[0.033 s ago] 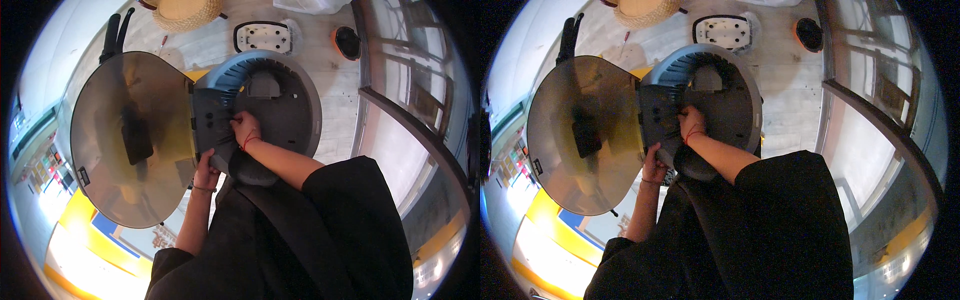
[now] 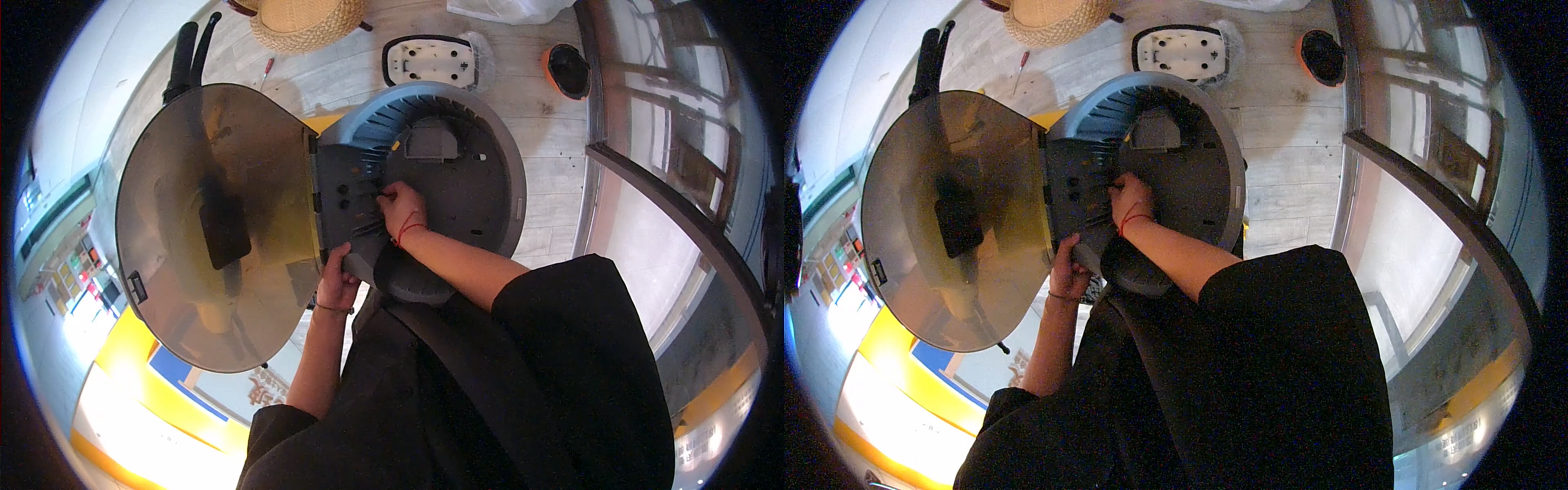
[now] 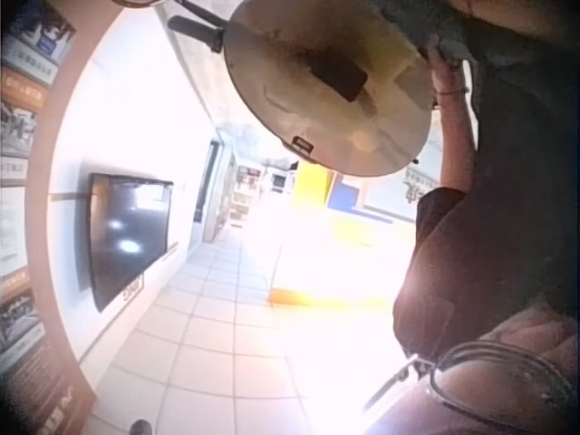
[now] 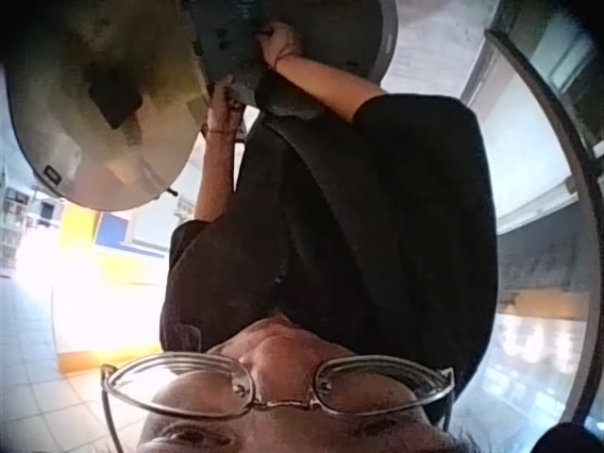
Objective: Connecting electrical components and wires inside a scooter storage compartment before stowing a helmet.
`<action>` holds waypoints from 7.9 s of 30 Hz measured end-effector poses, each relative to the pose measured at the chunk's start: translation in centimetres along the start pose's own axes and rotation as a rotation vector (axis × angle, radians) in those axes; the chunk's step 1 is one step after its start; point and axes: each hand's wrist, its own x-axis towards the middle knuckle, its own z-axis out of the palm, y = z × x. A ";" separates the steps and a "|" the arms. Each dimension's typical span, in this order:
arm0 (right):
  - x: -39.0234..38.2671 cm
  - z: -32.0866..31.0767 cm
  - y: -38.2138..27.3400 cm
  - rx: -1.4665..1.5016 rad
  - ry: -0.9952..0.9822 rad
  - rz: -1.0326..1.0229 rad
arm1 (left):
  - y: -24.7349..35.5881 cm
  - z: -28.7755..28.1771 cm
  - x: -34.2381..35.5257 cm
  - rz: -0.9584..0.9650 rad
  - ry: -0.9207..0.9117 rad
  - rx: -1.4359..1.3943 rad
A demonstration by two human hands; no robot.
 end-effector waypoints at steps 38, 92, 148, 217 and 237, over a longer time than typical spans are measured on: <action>0.1 -1.5 -0.5 -0.116 -0.025 -0.185 | -0.2 0.8 -0.3 0.033 0.093 0.051; 0.1 -1.7 -1.4 -0.479 -0.158 -0.226 | -0.1 1.3 -0.3 0.007 0.038 0.011; 2.7 -2.0 0.5 -0.493 -0.331 -0.292 | -0.4 -0.3 0.8 -0.016 -0.152 0.151; -9.6 -2.8 -5.4 -0.878 -0.324 -1.505 | 0.9 -1.0 0.7 0.028 -0.132 0.618; -11.5 -6.2 -7.2 -0.126 -0.483 -0.662 | 0.9 -1.5 1.1 0.101 -0.141 0.617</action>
